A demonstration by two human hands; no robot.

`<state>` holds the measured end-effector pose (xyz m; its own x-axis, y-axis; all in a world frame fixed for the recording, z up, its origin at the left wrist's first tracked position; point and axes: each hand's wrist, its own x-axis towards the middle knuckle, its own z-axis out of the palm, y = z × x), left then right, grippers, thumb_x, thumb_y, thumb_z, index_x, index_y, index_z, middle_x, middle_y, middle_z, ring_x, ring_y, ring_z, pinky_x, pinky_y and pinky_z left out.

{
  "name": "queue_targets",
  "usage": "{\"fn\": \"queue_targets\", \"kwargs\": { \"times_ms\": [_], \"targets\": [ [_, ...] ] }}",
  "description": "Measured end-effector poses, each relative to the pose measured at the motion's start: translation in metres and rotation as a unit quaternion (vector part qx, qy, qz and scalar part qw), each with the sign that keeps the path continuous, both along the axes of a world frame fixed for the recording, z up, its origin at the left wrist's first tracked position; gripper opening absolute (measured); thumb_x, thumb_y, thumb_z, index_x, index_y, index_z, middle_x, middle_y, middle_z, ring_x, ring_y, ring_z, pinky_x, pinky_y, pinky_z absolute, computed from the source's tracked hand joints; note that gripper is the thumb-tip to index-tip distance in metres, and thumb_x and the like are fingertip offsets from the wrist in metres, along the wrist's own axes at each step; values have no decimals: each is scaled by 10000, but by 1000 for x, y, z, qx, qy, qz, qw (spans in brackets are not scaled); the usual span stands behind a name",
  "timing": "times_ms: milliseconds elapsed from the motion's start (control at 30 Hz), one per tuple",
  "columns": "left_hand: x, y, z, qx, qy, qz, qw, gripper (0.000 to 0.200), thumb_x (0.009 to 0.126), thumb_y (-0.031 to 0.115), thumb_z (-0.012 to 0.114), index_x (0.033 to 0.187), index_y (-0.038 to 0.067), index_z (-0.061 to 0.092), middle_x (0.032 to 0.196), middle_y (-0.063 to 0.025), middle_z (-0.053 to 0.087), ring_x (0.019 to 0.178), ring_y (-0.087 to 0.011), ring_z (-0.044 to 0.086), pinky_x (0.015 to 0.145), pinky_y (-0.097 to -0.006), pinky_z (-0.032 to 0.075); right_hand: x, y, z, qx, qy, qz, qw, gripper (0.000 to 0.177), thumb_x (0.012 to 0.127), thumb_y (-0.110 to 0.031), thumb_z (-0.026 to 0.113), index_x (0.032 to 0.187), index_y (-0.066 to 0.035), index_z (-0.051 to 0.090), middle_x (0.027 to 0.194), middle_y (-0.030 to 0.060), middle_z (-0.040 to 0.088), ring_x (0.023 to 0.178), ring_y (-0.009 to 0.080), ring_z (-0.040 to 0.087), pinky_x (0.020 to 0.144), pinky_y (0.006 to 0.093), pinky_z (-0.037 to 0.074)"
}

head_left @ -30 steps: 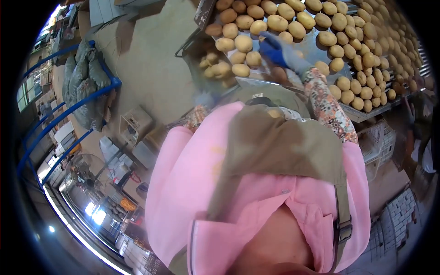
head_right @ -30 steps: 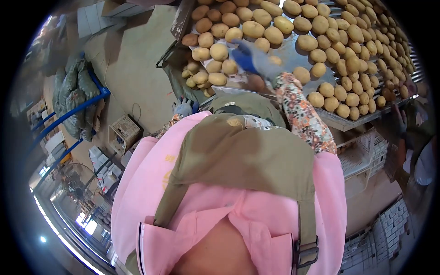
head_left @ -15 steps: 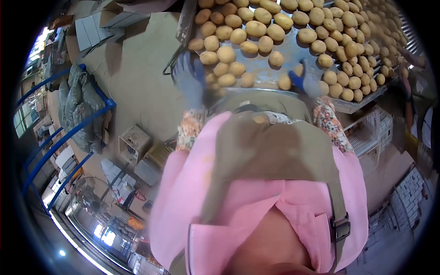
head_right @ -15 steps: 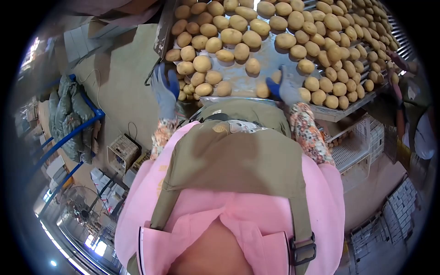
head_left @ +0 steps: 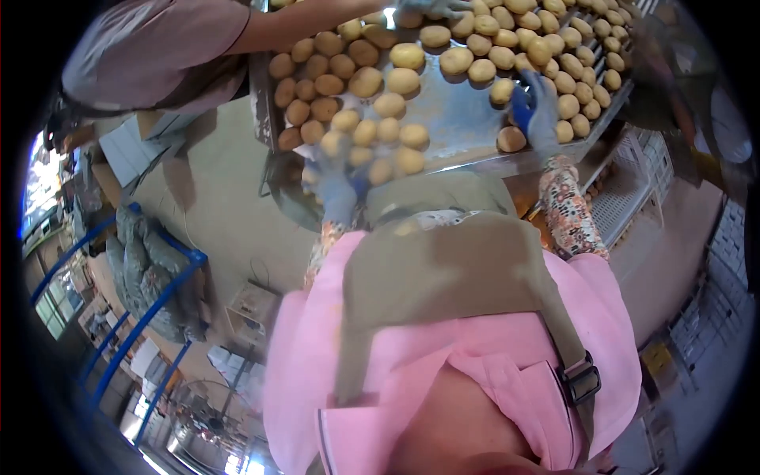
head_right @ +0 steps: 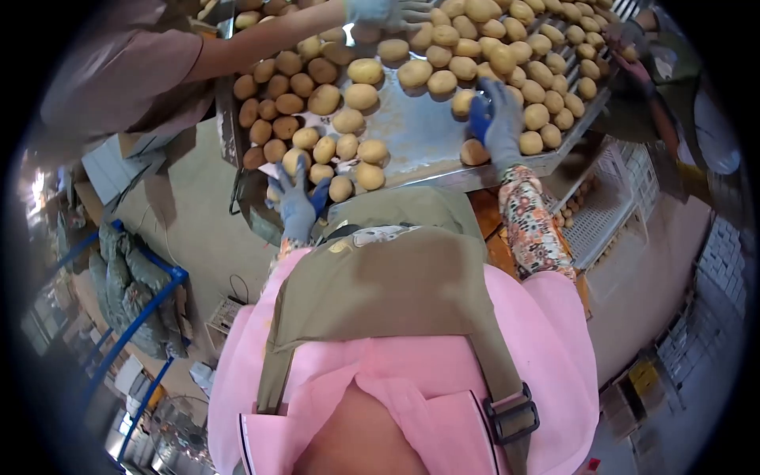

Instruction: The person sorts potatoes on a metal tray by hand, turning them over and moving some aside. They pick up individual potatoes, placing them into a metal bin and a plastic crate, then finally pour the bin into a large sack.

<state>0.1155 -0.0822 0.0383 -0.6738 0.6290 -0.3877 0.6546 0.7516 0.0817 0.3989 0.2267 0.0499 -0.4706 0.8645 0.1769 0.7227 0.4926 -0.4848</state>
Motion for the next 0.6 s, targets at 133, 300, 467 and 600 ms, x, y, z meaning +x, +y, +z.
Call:
{"fn": "queue_targets", "kwargs": {
  "times_ms": [133,300,467,600],
  "targets": [
    [7,-46,-23,93,23,31,995,654,879,507,554,1459,322,315,1527,-194,195,1373,-451,196,1101,-534,214,49,-32,-31,-37,-303,-31,952,577,905,-509,474,1428,-282,385,1545,166,175,1329,593,146,1093,640,126],
    [-9,-45,-25,179,171,98,964,656,891,425,556,1435,117,357,1475,-228,290,1335,-450,273,1089,-532,240,-41,-100,33,-182,-269,109,940,475,915,-394,512,1354,-216,474,1476,215,277,1326,549,219,1087,615,177],
    [-83,42,-6,276,153,-19,949,688,886,503,517,1384,41,405,1475,-246,287,1307,-451,320,1066,-552,257,-123,-171,-100,-494,206,281,796,441,919,-353,529,1290,-116,510,1159,162,571,1003,301,594,864,384,477],
    [-130,117,-38,238,-132,131,953,763,867,593,484,1430,94,352,1446,-260,326,1231,-498,410,1061,-492,320,-175,-68,67,-575,97,218,783,378,950,-315,502,1271,-119,544,1053,85,629,888,162,597,765,322,484]
  ]
}}
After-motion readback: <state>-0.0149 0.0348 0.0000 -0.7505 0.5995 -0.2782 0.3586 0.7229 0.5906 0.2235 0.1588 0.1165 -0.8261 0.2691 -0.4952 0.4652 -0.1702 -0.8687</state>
